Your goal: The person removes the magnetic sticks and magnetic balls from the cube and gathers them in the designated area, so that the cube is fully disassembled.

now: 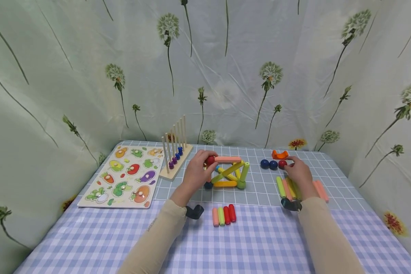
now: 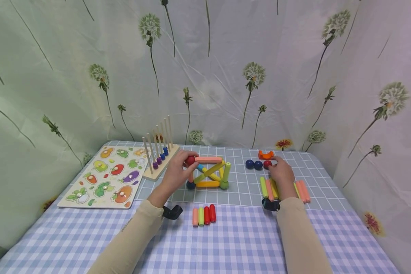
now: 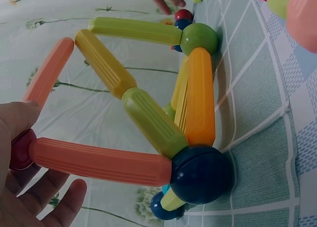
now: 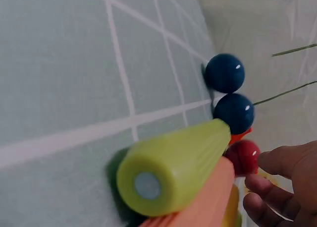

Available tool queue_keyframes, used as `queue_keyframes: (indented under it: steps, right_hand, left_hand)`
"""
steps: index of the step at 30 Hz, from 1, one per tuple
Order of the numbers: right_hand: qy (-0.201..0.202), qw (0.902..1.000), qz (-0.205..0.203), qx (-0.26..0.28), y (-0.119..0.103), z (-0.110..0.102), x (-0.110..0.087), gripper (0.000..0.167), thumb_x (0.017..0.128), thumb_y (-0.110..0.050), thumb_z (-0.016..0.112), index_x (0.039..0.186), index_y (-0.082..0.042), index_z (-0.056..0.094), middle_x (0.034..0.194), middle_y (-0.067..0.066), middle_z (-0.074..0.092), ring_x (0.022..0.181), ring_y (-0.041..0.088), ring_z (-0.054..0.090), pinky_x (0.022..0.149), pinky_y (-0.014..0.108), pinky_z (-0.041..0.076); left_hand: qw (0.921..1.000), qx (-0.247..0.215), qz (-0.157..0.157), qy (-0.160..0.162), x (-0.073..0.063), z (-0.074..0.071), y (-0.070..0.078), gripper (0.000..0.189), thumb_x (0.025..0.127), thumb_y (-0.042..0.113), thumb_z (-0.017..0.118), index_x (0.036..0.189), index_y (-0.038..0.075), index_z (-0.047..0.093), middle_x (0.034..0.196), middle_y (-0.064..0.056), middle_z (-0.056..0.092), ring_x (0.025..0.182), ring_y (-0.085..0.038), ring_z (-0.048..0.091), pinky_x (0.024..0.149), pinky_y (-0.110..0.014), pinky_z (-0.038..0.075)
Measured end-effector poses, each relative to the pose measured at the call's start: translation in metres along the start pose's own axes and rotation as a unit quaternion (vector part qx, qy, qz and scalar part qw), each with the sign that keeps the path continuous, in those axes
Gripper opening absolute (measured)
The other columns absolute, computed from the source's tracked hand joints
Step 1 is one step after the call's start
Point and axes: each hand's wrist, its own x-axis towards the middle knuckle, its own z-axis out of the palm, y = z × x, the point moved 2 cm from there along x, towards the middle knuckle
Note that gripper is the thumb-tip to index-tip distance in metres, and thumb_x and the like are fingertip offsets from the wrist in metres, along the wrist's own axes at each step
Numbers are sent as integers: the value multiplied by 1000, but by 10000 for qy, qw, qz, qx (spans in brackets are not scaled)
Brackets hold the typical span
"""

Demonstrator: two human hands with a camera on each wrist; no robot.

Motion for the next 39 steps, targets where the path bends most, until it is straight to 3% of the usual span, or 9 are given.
queue_keyframes:
  steps: [6,10,12,15,19,23,30,34,39]
  right_hand:
    - [479,9980,-266,304,-13,-4,-17,52,102,-24,49,151,-8,39,132,24,53,103,37,51,87,42,49]
    - [873,9910,-824,587,-30,-10,-32,46,100,-22,49,144,-9,49,131,22,58,107,37,55,86,40,46]
    - [870,9865,-1153,772,-41,-13,-42,42,100,-21,50,140,-9,53,129,21,61,110,36,58,88,40,46]
    - [535,9809,-1641,895,-59,-15,-56,38,102,-24,50,138,-10,55,128,20,61,114,36,58,92,41,48]
    - [-212,9734,-2113,863,-81,-10,-76,37,103,-27,53,137,-12,56,128,18,60,108,32,59,89,40,51]
    - [-520,9605,-2669,591,-98,5,-90,39,100,-26,61,136,-12,58,126,15,63,102,29,61,85,39,56]
    - [-85,9423,-3339,212,-114,30,-102,42,96,-23,67,137,-15,59,133,12,61,119,31,58,98,52,52]
    - [297,9361,-3499,224,-119,35,-106,35,95,-23,69,129,-15,65,132,11,62,126,33,53,105,57,45]
    - [643,9303,-3592,382,-122,35,-109,27,93,-22,72,118,-13,68,124,9,66,124,31,54,107,56,43]
  left_hand:
    - [10000,27,-2,-31,0,1,0,26,94,23,71,118,15,66,107,-6,62,87,-17,56,75,-31,56]
    - [10000,64,6,-21,1,2,0,26,94,23,71,118,16,66,107,-5,62,88,-17,56,76,-31,56]
    - [10000,60,-1,-12,1,2,0,26,94,24,71,118,16,66,107,-5,62,88,-17,56,76,-31,56]
    - [10000,34,-33,-11,0,2,0,26,93,24,71,118,17,66,107,-4,62,88,-17,56,76,-30,56]
    - [10000,1,-51,-32,0,2,0,26,93,25,71,118,17,65,108,-4,61,89,-17,56,76,-29,56]
    - [10000,-5,11,34,0,2,-2,26,93,24,72,117,17,66,107,-4,61,87,-17,56,76,-29,55]
    - [10000,-37,-1,33,-1,1,-3,25,93,23,72,116,17,66,106,-4,61,86,-17,56,75,-31,56]
    - [10000,-73,-54,-13,-1,1,-2,26,93,24,72,117,17,66,105,-4,61,87,-17,55,76,-34,57]
    - [10000,-34,-56,14,0,1,-1,26,93,24,72,117,17,66,106,-4,62,87,-18,55,76,-33,56]
